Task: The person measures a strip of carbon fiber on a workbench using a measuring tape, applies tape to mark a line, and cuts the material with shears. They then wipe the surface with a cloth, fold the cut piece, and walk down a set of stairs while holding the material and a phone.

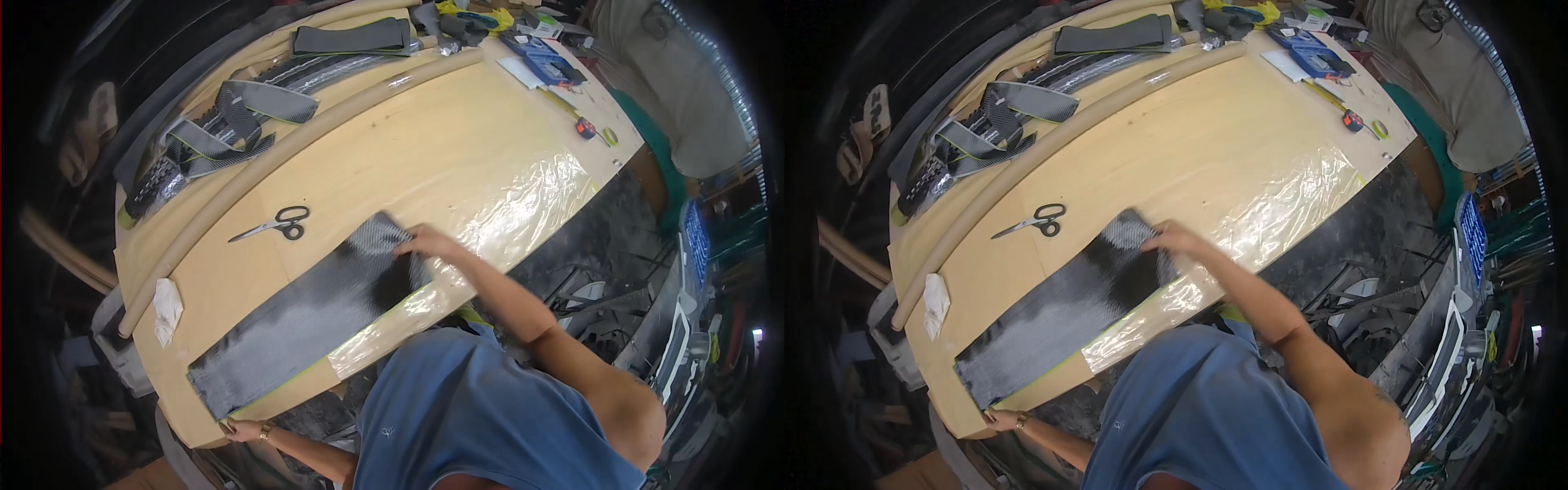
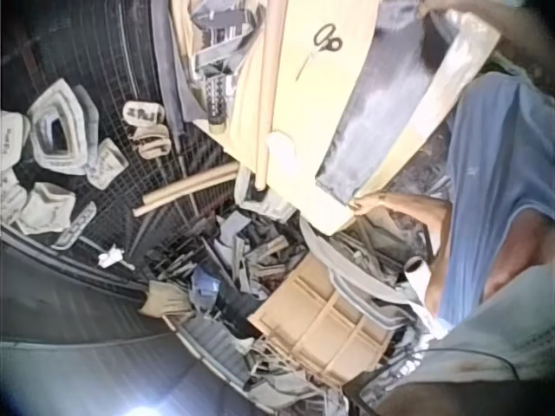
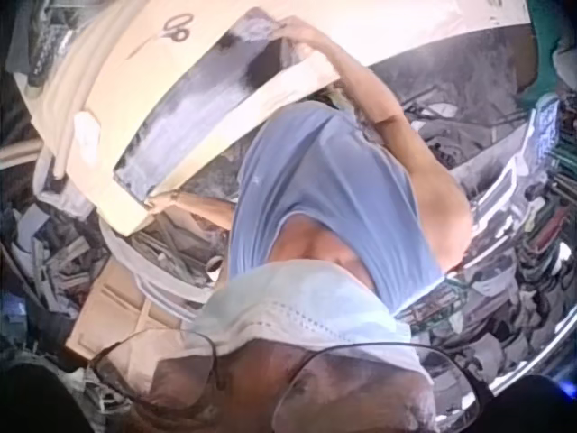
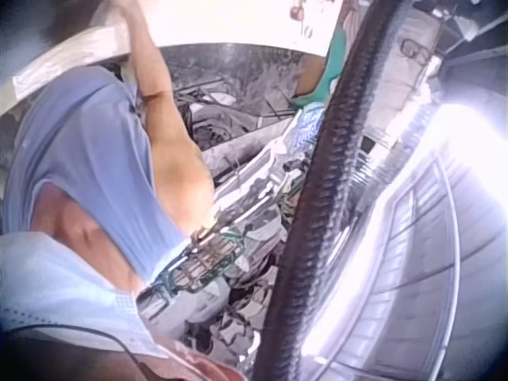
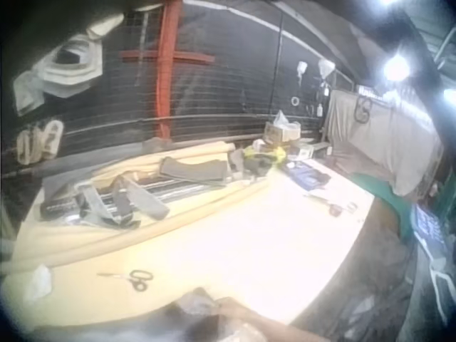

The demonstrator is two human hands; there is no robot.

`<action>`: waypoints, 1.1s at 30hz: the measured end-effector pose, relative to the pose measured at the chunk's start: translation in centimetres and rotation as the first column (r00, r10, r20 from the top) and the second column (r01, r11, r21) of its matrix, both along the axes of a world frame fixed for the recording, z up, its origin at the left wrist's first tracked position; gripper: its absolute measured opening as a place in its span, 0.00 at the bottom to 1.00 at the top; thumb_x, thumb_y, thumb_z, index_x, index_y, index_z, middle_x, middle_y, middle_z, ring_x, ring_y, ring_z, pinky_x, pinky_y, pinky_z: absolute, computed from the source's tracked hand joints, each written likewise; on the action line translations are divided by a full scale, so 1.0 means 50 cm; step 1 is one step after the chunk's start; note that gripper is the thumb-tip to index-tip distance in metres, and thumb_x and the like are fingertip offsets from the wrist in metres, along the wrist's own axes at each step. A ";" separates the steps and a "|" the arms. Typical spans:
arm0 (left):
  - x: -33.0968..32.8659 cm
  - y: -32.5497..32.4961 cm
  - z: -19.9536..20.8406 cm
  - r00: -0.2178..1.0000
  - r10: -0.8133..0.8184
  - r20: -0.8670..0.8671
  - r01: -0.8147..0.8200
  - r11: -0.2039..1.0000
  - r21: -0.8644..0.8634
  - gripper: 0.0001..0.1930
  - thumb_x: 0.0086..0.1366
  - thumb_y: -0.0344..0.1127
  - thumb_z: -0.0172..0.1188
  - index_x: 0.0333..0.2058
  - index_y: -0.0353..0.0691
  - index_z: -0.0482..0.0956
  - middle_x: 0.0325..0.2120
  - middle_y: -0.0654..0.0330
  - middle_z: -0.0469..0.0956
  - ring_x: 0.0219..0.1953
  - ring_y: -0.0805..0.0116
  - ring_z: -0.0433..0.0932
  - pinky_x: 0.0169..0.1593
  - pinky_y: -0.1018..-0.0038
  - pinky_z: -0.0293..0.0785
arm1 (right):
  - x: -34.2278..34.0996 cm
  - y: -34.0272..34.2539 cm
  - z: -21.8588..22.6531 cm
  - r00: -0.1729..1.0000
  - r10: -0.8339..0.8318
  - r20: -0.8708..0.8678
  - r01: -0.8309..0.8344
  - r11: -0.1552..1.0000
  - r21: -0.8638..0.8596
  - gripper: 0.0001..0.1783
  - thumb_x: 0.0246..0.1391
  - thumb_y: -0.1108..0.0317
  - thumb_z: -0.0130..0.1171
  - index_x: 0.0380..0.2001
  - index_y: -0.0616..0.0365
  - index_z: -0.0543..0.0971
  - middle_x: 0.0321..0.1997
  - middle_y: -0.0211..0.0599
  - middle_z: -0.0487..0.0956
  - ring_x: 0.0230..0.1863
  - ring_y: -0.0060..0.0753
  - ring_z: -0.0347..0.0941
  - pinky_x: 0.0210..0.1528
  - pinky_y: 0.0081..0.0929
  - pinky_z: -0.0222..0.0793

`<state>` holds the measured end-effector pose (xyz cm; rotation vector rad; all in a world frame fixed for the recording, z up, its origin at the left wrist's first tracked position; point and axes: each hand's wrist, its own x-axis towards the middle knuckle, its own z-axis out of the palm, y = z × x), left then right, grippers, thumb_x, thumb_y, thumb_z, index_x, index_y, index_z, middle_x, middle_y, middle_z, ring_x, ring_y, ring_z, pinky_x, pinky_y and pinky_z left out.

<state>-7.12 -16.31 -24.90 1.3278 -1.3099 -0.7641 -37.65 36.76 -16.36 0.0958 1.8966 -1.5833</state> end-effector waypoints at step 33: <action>-0.362 0.918 0.088 0.764 -0.623 0.168 0.594 0.781 0.193 0.21 0.72 0.36 0.45 0.57 0.26 0.65 0.58 0.46 0.67 0.59 0.56 0.67 0.64 0.65 0.58 | -0.223 0.145 0.111 0.486 0.732 -0.477 -0.600 0.677 0.426 0.32 0.48 0.41 0.58 0.31 0.67 0.81 0.33 0.55 0.80 0.37 0.55 0.78 0.41 0.42 0.74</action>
